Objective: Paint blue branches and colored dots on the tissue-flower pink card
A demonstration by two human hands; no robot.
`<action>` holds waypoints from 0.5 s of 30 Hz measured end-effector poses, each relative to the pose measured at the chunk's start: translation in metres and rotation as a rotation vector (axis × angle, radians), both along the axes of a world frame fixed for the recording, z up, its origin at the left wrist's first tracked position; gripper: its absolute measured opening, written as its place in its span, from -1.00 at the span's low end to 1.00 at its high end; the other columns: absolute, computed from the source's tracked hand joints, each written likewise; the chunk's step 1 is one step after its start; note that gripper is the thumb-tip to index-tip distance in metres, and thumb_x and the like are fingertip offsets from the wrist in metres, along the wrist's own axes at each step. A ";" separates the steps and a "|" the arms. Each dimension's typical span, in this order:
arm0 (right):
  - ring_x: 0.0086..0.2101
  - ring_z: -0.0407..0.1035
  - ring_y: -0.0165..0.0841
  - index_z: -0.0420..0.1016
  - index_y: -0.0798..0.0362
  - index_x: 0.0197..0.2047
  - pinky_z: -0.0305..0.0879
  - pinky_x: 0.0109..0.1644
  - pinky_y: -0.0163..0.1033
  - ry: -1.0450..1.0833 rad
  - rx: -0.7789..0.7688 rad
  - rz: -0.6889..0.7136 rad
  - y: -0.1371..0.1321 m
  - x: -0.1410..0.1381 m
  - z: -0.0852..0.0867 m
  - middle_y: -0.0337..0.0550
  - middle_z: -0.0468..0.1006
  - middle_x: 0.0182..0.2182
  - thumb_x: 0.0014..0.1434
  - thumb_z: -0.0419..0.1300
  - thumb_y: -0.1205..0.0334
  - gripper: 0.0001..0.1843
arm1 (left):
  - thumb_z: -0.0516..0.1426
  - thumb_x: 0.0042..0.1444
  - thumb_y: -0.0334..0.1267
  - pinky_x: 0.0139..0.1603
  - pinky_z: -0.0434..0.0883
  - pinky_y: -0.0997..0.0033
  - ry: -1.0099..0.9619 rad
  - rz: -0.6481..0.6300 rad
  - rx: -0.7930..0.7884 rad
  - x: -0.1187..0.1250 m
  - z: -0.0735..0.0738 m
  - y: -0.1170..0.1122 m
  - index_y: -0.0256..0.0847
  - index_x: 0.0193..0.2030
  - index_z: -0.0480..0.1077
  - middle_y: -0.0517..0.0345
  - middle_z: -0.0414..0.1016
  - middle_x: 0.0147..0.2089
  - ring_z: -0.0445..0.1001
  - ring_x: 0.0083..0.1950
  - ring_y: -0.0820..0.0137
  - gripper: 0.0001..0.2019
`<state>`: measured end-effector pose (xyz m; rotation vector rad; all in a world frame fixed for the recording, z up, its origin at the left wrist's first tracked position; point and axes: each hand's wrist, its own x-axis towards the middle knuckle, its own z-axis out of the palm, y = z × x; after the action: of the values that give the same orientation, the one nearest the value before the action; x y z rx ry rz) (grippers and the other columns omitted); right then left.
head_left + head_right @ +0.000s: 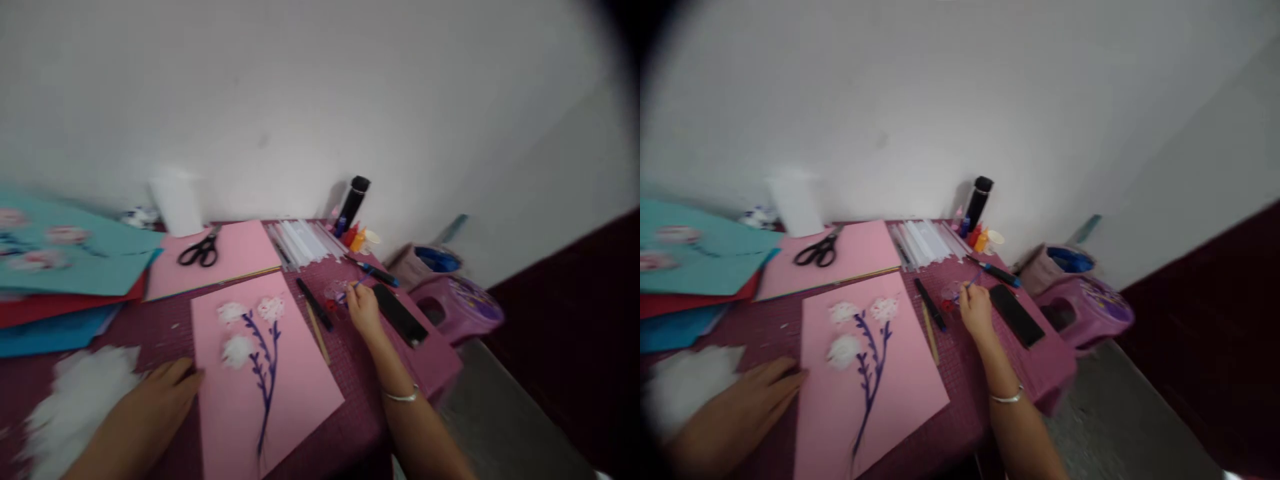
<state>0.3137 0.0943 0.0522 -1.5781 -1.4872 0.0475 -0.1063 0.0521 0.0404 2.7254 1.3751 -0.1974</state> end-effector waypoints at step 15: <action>-0.51 0.40 -0.35 0.42 0.01 -0.35 0.32 -0.40 -0.25 0.411 0.048 0.386 0.030 -0.133 0.048 -0.25 0.48 -0.53 0.32 0.04 0.04 -0.70 | -0.01 0.16 -0.54 -0.03 0.43 0.12 -0.039 0.061 -0.070 0.021 0.029 -0.005 -0.22 -0.14 0.52 -0.04 0.50 -0.12 0.43 -0.10 0.16 -0.68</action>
<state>0.1804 0.1246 0.1002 -1.1378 -1.4242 0.5223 -0.0854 0.0468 0.0693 2.6133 1.4106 -0.1841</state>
